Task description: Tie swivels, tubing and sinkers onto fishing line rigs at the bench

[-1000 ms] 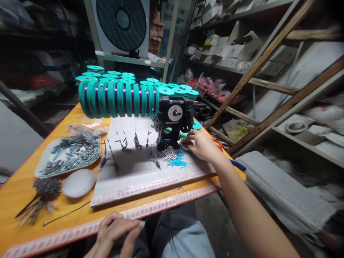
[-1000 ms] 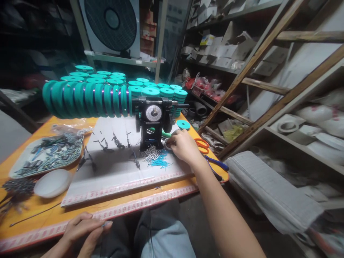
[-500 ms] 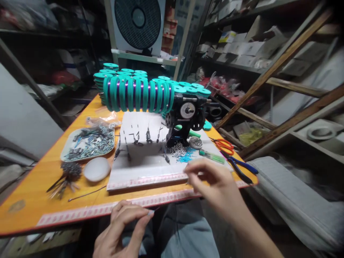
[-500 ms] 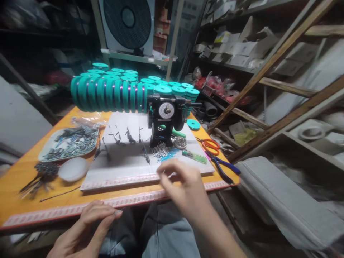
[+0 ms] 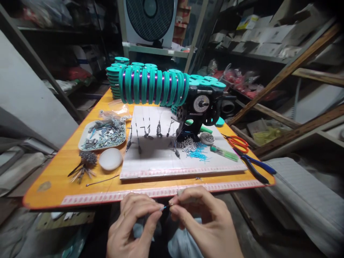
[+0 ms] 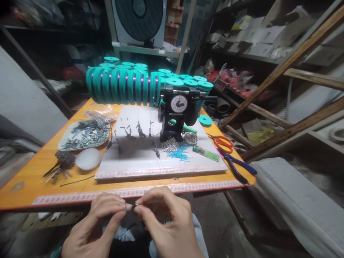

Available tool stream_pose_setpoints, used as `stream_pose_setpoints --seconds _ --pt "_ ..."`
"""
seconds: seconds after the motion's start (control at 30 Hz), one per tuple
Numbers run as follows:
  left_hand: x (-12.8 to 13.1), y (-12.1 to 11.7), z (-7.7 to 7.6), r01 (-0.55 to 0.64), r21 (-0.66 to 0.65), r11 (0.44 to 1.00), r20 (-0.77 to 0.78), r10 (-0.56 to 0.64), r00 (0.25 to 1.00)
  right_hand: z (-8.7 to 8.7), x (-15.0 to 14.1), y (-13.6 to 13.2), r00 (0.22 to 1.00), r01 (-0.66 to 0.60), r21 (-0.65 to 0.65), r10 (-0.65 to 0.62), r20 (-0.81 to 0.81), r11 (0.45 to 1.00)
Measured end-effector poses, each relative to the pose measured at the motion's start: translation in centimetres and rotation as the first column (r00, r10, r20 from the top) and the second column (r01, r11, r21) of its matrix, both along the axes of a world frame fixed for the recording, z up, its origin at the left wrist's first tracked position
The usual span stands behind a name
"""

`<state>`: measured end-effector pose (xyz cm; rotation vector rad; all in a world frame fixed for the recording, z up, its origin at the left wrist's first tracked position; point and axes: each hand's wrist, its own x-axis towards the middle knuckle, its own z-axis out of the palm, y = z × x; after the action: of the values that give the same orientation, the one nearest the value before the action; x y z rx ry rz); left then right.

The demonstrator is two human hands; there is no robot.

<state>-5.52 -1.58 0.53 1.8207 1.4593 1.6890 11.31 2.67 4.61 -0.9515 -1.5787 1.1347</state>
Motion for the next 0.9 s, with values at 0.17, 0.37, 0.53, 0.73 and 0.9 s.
stream_pose_setpoints --seconds 0.17,0.37,0.53,0.73,0.9 --pt "0.1 0.1 0.0 0.004 0.012 1.000 0.018 -0.005 1.000 0.2 -0.4 -0.1 1.000 0.002 -0.095 -0.002 0.001 0.995" --pt "0.0 0.6 0.1 0.094 0.043 0.995 0.026 -0.095 0.995 0.7 -0.9 -0.4 0.996 0.009 -0.292 -0.034 -0.080 0.956" --pt "0.2 0.9 0.3 0.136 0.093 0.986 0.089 -0.144 0.985 1.4 -0.7 -0.3 0.995 -0.029 -0.431 -0.014 -0.095 0.902" --pt "0.2 0.9 0.5 0.182 0.084 0.980 0.114 -0.191 0.975 1.8 -0.4 -0.2 0.998 -0.057 -0.443 0.041 -0.045 0.895" --pt "0.4 0.7 0.5 0.157 0.076 0.985 0.140 -0.167 0.976 1.4 -0.3 -0.4 1.000 -0.023 -0.285 0.018 -0.023 0.958"
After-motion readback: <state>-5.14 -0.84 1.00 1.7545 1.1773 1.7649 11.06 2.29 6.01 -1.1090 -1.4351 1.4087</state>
